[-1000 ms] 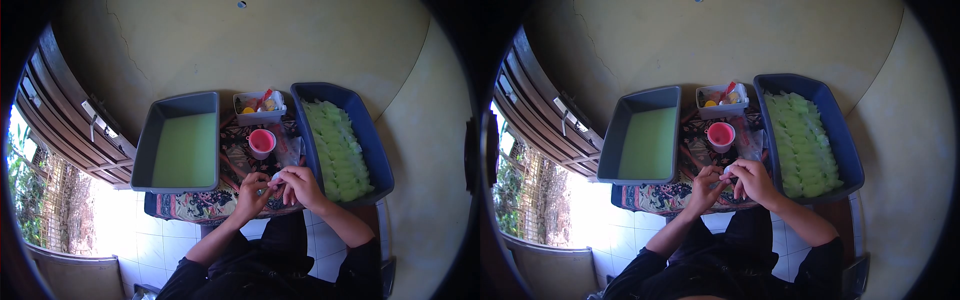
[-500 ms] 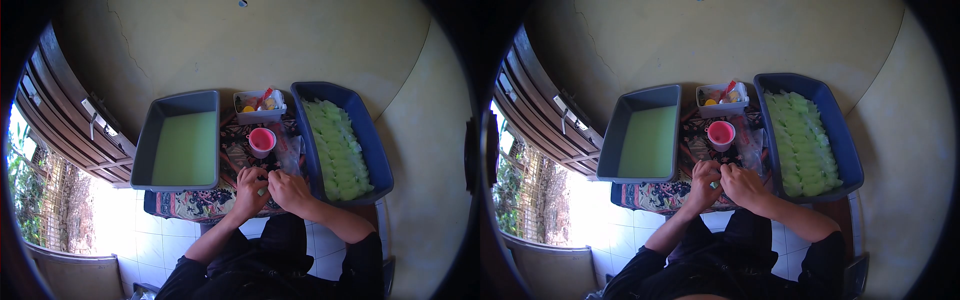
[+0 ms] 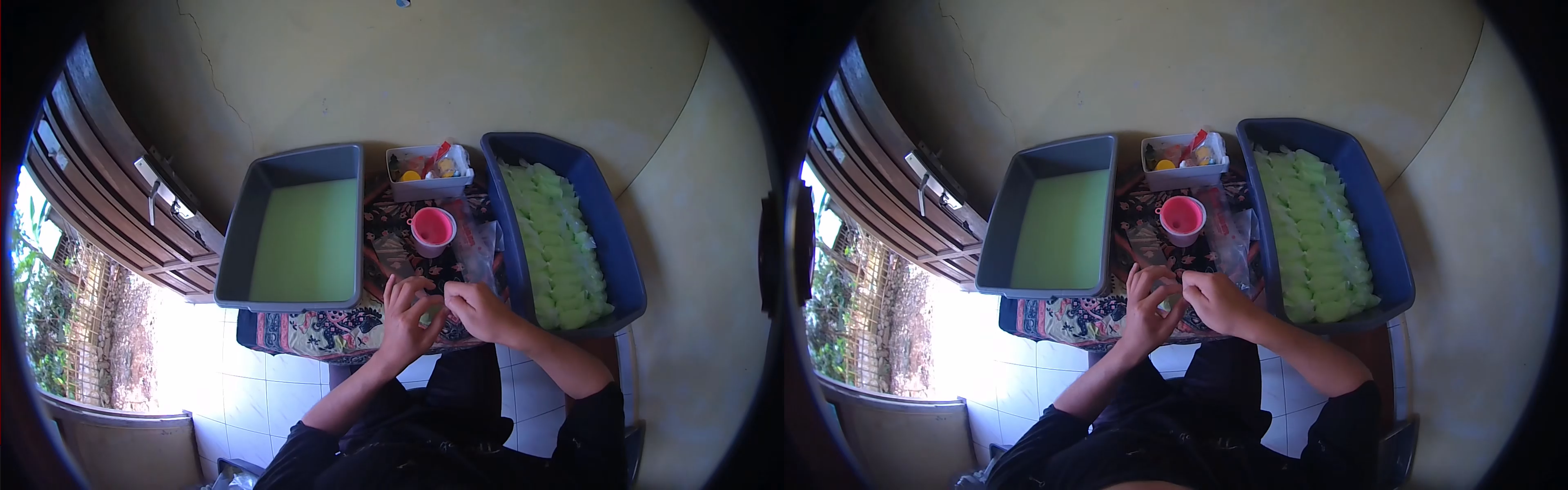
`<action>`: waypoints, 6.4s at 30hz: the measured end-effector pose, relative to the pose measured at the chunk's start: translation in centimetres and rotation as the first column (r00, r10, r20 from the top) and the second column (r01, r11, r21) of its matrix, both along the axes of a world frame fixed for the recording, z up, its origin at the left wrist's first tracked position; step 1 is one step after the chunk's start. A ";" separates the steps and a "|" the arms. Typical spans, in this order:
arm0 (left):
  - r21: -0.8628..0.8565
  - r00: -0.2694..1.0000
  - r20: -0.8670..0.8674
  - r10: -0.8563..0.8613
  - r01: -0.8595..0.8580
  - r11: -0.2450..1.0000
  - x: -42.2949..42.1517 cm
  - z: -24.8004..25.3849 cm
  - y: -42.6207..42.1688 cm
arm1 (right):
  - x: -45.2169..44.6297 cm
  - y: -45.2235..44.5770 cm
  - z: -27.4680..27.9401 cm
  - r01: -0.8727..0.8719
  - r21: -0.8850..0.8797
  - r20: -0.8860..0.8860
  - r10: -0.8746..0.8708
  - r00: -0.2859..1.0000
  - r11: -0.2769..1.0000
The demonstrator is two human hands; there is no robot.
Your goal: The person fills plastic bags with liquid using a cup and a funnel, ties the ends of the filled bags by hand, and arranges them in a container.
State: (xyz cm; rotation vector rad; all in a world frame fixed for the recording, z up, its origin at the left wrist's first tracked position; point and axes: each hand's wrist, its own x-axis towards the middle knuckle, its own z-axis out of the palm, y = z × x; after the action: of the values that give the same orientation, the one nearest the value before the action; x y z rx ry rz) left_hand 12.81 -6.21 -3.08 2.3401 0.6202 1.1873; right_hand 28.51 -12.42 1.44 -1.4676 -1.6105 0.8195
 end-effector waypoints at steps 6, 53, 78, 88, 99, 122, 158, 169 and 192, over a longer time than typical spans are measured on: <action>-0.024 0.992 0.123 -0.001 0.004 1.000 0.4 -0.4 0.1 | 0.4 0.2 0.3 -0.062 -0.036 -0.076 0.059 0.995 0.997; -0.712 0.883 0.308 -0.353 0.460 0.530 -0.7 4.7 2.7 | -0.7 -0.6 3.2 -0.125 0.578 0.386 -0.135 0.913 0.807; -0.572 0.963 0.177 -0.204 0.269 0.775 -0.3 3.4 2.3 | -0.8 -0.5 1.3 0.107 0.189 -0.166 -0.076 0.983 0.976; -0.514 0.929 0.341 -0.145 0.313 0.798 -0.7 1.6 2.0 | -2.0 -0.9 1.6 0.135 0.207 -0.321 -0.063 0.945 0.969; -0.303 0.934 0.278 -0.226 0.309 0.901 -1.5 1.5 2.2 | -1.8 -0.4 2.2 0.100 0.172 -0.128 -0.079 0.989 0.980; -0.366 0.744 0.343 -0.573 0.668 0.648 -1.9 1.0 3.2 | -1.5 -0.9 2.1 0.015 0.161 0.003 -0.016 1.000 0.987; -0.533 0.920 0.177 -0.349 0.388 0.752 -1.5 2.3 2.2 | -0.1 0.4 2.6 -0.070 -0.130 0.003 0.071 0.997 0.989; -0.627 0.861 0.334 -0.384 0.507 0.591 -2.1 2.2 2.4 | 0.0 0.2 3.9 -0.108 -0.243 -0.318 0.026 0.948 0.964; -0.608 0.901 0.310 -0.304 0.433 0.666 -0.9 3.0 1.6 | -0.8 -0.5 3.8 0.027 -0.200 -0.686 -0.160 0.710 0.979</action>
State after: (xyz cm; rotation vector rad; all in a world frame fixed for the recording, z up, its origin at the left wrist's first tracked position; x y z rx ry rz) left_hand 11.90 -4.62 -0.11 1.6089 0.3795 0.7920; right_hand 27.67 -12.88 5.20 -1.1215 -0.8864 1.2952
